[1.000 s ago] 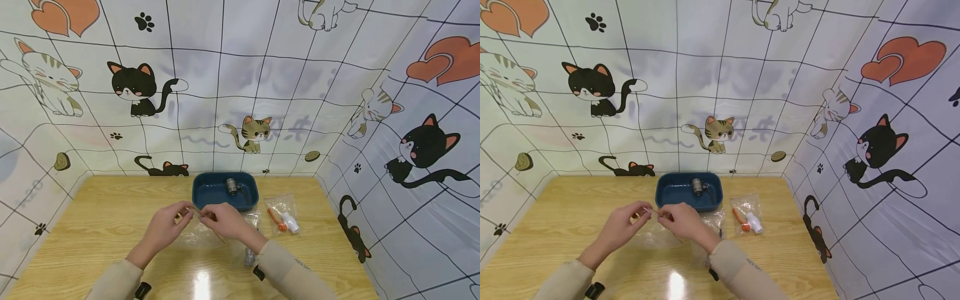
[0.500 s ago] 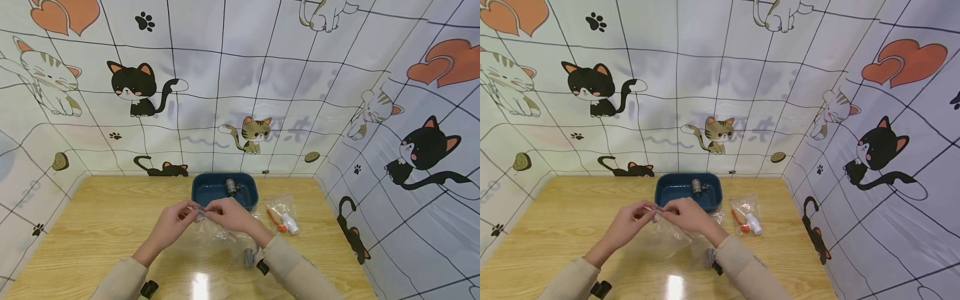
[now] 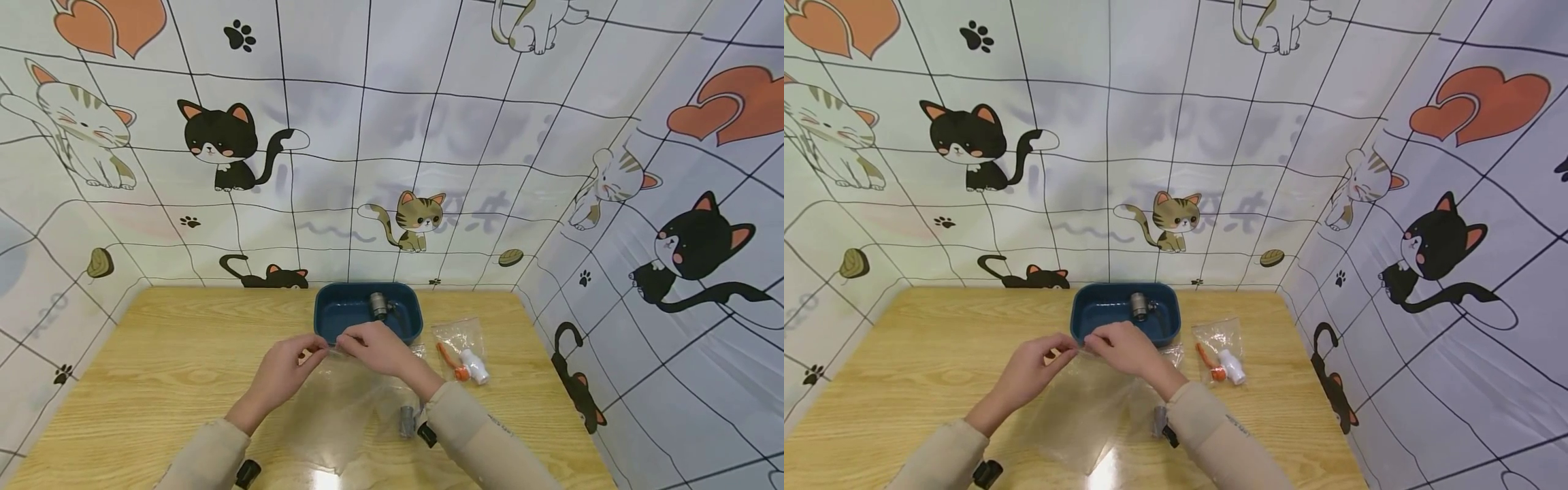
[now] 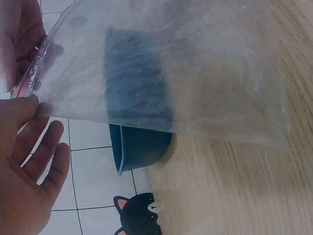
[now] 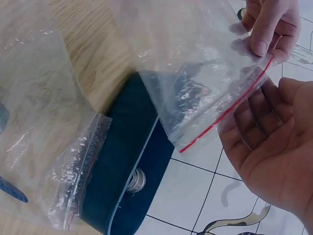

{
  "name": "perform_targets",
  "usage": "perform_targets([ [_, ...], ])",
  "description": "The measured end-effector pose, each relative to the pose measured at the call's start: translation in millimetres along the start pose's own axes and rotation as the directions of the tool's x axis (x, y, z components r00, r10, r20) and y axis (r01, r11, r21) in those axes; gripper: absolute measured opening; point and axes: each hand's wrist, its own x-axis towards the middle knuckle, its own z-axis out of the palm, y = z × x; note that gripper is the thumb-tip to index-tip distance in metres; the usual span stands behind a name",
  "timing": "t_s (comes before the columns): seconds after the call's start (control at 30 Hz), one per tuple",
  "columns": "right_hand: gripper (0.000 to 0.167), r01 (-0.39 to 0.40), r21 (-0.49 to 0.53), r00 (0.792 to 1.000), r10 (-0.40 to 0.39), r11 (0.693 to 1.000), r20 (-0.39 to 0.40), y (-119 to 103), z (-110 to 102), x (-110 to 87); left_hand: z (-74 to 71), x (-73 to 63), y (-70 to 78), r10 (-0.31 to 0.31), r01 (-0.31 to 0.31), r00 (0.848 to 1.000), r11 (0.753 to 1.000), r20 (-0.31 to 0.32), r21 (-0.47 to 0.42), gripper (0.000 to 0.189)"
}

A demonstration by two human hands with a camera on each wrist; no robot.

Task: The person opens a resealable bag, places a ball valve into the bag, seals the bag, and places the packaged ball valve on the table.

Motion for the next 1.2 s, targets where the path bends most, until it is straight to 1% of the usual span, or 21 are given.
perform_targets([
  [0.1,0.027,0.02,0.007,1.0,-0.02,1.0,0.0,-0.7,-1.5,0.6,-1.0,0.5,2.7,0.029,-0.028,0.999,0.999,-0.015,0.042,0.008],
  [0.23,0.027,0.039,0.017,0.999,-0.039,0.999,0.013,-2.0,-2.3,0.4,-1.5,1.0,6.2,0.052,-0.051,0.998,0.997,-0.027,0.052,0.009],
  [0.6,0.025,0.056,-0.014,0.998,-0.056,0.998,0.043,-2.7,-3.5,0.2,-2.6,0.2,9.0,0.035,-0.034,0.999,0.997,-0.015,0.068,0.008],
  [0.73,0.026,0.064,-0.052,0.997,-0.062,0.997,0.049,-2.7,-2.8,0.1,-2.5,0.1,9.6,0.044,-0.042,0.999,0.996,-0.018,0.078,0.007],
  [0.93,0.021,0.06,-0.161,0.997,-0.05,0.985,0.064,-3.4,0.4,0.7,-2.9,-0.9,9.0,0.048,-0.046,0.999,0.994,-0.014,0.094,0.006],
  [1.07,0.019,0.056,-0.176,0.997,-0.045,0.983,0.068,-2.3,2.6,1.4,-3.3,-0.7,8.7,0.033,-0.031,0.999,0.994,-0.012,0.101,0.006],
  [1.2,0.02,0.06,-0.187,0.997,-0.052,0.981,0.05,-1.1,3.8,1.9,-2.9,-0.2,8.8,0.03,-0.028,0.999,0.994,-0.016,0.105,0.006],
])
